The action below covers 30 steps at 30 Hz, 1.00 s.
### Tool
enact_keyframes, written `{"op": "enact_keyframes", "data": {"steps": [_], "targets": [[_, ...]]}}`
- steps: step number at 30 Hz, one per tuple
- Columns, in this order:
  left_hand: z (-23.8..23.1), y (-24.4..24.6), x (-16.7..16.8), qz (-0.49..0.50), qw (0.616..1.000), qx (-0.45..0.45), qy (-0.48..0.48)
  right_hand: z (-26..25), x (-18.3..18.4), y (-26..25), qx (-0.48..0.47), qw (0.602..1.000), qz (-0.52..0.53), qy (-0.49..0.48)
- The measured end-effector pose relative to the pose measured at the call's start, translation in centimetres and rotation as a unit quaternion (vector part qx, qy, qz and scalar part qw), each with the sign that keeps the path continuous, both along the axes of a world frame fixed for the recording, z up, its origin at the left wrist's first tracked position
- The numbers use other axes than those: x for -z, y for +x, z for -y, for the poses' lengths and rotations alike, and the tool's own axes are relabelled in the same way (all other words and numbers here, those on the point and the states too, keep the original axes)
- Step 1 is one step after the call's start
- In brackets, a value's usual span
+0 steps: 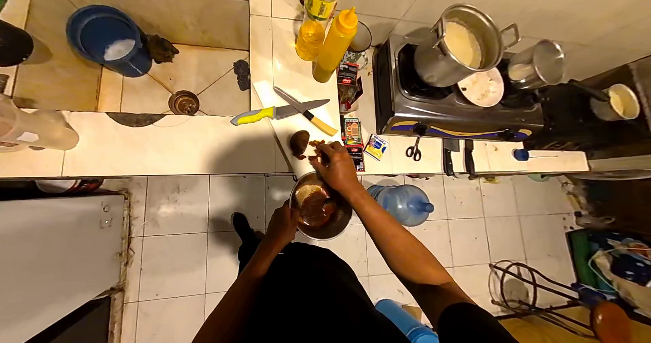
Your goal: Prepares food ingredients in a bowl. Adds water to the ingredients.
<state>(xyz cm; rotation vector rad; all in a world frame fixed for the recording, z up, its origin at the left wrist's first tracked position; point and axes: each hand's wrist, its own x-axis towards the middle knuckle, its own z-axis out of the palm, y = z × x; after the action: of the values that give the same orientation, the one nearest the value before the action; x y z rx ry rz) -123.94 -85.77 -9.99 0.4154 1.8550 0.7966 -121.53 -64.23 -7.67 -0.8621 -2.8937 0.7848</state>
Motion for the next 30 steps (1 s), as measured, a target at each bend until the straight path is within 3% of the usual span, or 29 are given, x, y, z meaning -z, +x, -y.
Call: {"op": "enact_keyframes", "data": {"steps": [9, 17, 22, 26, 30], "targets": [[0.0, 0.1, 0.0, -0.004, 1.0, -0.001, 0.001, -0.3, 0.7, 0.1, -0.007, 0.999, -0.035, 0.034], [0.1, 0.0, -0.4, 0.007, 1.0, -0.002, -0.002, -3.3, 0.0, 2.0, 0.072, 0.969, -0.125, -0.201], [0.1, 0.0, 0.0, 0.009, 1.0, -0.006, 0.008, -3.4, -0.9, 3.3, 0.088, 0.939, -0.163, -0.289], [0.1, -0.1, 0.0, 0.005, 1.0, -0.004, 0.008, -3.6, -1.3, 3.9, 0.087, 0.927, -0.185, -0.316], [0.2, -0.1, 0.1, 0.004, 1.0, -0.002, 0.009, -1.9, -2.8, 5.4, 0.018, 0.958, -0.114, -0.264]]}}
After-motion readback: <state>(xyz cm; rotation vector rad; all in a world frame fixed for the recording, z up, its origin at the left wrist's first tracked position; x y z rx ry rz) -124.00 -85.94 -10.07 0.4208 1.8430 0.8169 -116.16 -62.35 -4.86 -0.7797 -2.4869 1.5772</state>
